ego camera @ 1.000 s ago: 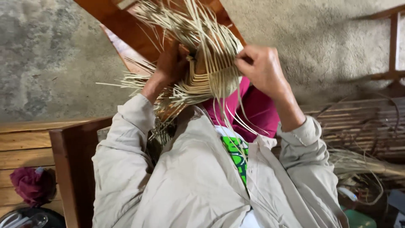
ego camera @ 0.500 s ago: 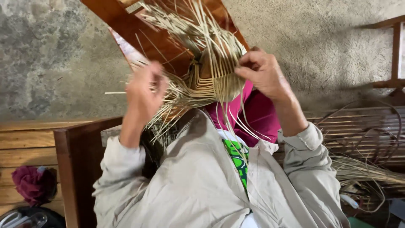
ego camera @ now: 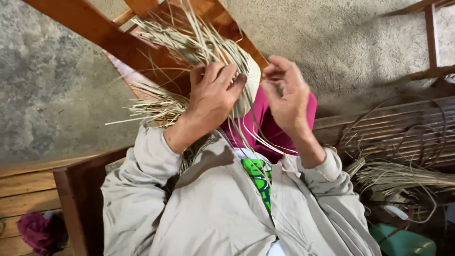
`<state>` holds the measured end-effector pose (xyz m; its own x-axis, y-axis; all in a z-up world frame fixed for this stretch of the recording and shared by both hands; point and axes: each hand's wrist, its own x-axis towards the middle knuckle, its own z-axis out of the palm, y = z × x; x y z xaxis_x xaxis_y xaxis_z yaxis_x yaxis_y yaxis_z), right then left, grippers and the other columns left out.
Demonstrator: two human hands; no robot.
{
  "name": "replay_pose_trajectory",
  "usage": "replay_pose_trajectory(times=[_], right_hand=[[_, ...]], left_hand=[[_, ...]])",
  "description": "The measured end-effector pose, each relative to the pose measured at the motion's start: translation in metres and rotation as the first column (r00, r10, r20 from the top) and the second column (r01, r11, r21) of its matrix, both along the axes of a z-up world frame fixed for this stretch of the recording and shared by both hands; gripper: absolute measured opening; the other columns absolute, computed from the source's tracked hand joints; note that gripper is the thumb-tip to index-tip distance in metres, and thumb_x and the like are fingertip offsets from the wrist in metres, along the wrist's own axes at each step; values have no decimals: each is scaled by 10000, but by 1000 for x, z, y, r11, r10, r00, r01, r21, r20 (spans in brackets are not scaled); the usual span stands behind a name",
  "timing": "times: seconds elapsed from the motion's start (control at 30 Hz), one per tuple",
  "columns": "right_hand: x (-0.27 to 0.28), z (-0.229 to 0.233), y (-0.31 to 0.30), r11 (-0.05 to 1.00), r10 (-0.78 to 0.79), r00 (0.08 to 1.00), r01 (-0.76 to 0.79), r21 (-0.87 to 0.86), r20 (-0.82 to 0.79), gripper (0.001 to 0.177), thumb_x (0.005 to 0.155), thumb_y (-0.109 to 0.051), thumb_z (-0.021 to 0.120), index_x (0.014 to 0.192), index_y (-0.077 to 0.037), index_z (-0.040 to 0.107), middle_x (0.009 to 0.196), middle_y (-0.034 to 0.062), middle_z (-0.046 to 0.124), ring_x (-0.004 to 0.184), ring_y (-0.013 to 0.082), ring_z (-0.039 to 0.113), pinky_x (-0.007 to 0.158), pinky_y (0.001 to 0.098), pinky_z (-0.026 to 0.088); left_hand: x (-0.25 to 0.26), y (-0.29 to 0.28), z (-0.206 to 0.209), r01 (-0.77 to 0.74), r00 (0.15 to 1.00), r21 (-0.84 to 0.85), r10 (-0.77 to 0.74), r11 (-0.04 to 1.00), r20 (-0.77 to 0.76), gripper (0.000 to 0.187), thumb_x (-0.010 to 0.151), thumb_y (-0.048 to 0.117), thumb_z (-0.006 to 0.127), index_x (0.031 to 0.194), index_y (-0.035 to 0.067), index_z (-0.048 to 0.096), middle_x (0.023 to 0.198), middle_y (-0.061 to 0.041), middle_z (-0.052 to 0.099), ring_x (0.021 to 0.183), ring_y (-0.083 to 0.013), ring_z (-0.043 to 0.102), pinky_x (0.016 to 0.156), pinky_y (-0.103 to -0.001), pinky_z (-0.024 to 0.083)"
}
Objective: Weaving a hat from dried plant fibers and smoothing the surface with a tool
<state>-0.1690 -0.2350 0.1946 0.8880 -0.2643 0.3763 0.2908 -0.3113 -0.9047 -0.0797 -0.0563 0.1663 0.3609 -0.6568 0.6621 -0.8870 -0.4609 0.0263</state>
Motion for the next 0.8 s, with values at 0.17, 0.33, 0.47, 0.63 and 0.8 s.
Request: replay_pose_trajectory(times=[0.17, 0.33, 0.47, 0.63, 0.8], right_hand=[[2, -62, 4, 999, -37, 999, 37, 12, 18, 766, 829, 73, 847, 1485, 15, 456, 1137, 145, 684, 1054, 243, 688, 981, 393, 586], [-2, -46, 11, 989, -76, 997, 74, -127, -11, 930, 770, 125, 854, 1550, -17, 368, 1216, 121, 699, 1108, 253, 701, 1037, 418, 570], [-8, -54, 16, 977, -87, 996, 89, -196, 17, 775, 916, -66, 795, 1553, -8, 358, 1242, 116, 715, 1205, 303, 683, 1111, 484, 497], [-6, -66, 16, 945, -78, 995, 96, -312, 68, 696, 957, -97, 764, 1537, 30, 402, 1223, 123, 732, 1266, 366, 629, 1151, 516, 436], [-2, -81, 11, 894, -88, 992, 118, -432, 90, 731, 891, -75, 812, 1515, 31, 448, 1228, 121, 744, 1319, 373, 596, 1154, 501, 421]], left_hand=[[7, -25, -13, -31, 998, 94, 26, 995, 50, 71, 921, 166, 653, 865, 137, 620, 871, -61, 514, 920, -274, 474, 895, -551, 334], [0, -34, 17, -9, 999, 246, 0, 969, 35, 127, 822, 33, 713, 717, 89, 669, 795, -67, 557, 878, -270, 503, 930, -568, 327], [0, -36, 19, -33, 998, 172, 23, 985, 60, 79, 872, 16, 695, 795, 35, 689, 811, -93, 550, 916, -274, 520, 980, -582, 309], [-13, -10, -4, -197, 971, 190, 218, 962, -97, 97, 927, 148, 587, 957, 57, 600, 889, -79, 474, 972, -251, 489, 1046, -572, 260], [-3, 65, 4, -314, 946, 256, 324, 914, 6, 176, 878, 274, 693, 925, 118, 626, 942, -21, 441, 1031, -206, 423, 1030, -520, 250]])
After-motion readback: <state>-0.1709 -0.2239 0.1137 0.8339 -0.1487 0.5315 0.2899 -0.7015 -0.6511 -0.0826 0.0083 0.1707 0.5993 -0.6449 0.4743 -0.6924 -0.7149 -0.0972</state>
